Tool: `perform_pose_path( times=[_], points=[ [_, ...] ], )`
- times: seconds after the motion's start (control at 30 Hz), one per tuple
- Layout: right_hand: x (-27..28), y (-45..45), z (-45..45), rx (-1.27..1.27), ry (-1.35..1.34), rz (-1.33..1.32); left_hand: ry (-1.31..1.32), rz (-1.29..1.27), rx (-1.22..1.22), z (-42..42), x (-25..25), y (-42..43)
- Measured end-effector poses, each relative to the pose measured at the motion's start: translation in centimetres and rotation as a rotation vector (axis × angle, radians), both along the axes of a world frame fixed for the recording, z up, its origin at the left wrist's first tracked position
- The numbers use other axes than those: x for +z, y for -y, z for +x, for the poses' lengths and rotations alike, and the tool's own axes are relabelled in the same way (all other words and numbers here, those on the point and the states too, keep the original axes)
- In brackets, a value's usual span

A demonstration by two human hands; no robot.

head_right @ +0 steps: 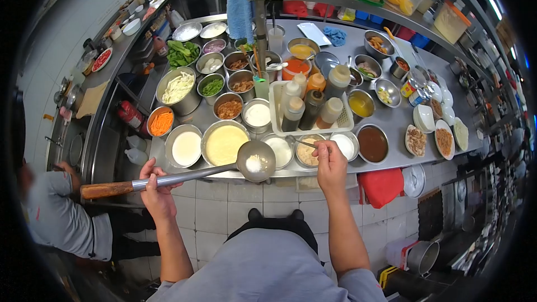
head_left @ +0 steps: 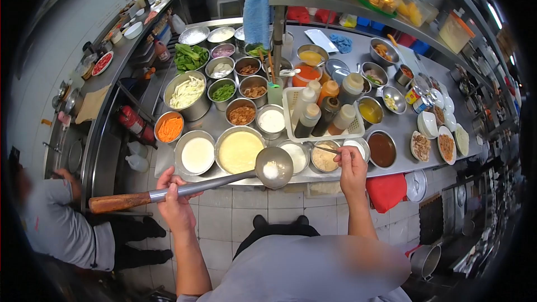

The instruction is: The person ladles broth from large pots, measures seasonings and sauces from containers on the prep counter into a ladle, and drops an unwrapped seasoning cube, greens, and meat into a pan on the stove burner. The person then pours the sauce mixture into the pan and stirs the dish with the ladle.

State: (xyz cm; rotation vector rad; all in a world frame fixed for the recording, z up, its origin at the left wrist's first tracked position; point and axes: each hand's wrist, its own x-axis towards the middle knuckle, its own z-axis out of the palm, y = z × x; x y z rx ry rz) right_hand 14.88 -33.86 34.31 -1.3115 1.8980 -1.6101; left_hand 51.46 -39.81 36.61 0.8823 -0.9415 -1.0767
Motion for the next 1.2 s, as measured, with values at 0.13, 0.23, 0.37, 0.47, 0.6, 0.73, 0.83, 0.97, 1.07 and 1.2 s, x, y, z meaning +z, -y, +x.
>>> perform_pose_path(
  times=[0.13, 0.23, 0.37, 0.47, 0.6, 0.73, 0.83, 0.97, 1.07, 1.2],
  points=[
    [-5.1, 0.8, -1.6, 0.075, 0.232, 0.212, 0.017, 0.001, 0.006, -0.2, 0.5, 0.0],
    [-4.5, -0.4, -1.6, 0.125, 0.376, 0.361, -0.008, -0.017, -0.019, -0.2, 0.9, -1.1],
    [-0.1, -5.2, -4.1, 0.355, 0.557, 0.296, -0.145, 0.016, -0.125, -2.5, 0.5, -3.0],
    [6.2, -9.6, -0.7, 1.178, 0.738, 0.375, -0.299, 0.169, -0.291, -8.4, 0.1, -4.4],
    [7.0, -9.3, 6.0, 1.428, 1.008, 0.502, -0.378, 0.238, -0.436, -20.0, -0.2, -6.0],
    [6.6, -6.3, 7.0, 0.930, 1.590, 0.408, -0.521, 0.085, -0.567, -31.8, -2.2, -8.0],
    [4.9, -6.7, 5.4, 0.699, 1.587, -0.269, -0.235, -0.239, -0.598, -35.9, -3.8, -7.5],
    [4.7, -13.0, -0.9, 0.625, 1.642, -0.217, 0.453, -0.602, -0.662, -35.7, -5.8, -5.3],
    [3.4, -19.7, -4.5, 0.412, 1.655, -0.022, 0.269, -0.131, -0.422, -32.2, -8.8, 0.6],
    [2.4, -27.3, -7.2, 0.330, 1.720, -0.100, 0.408, 0.027, -0.096, -30.0, -12.9, 9.5]
  ],
)
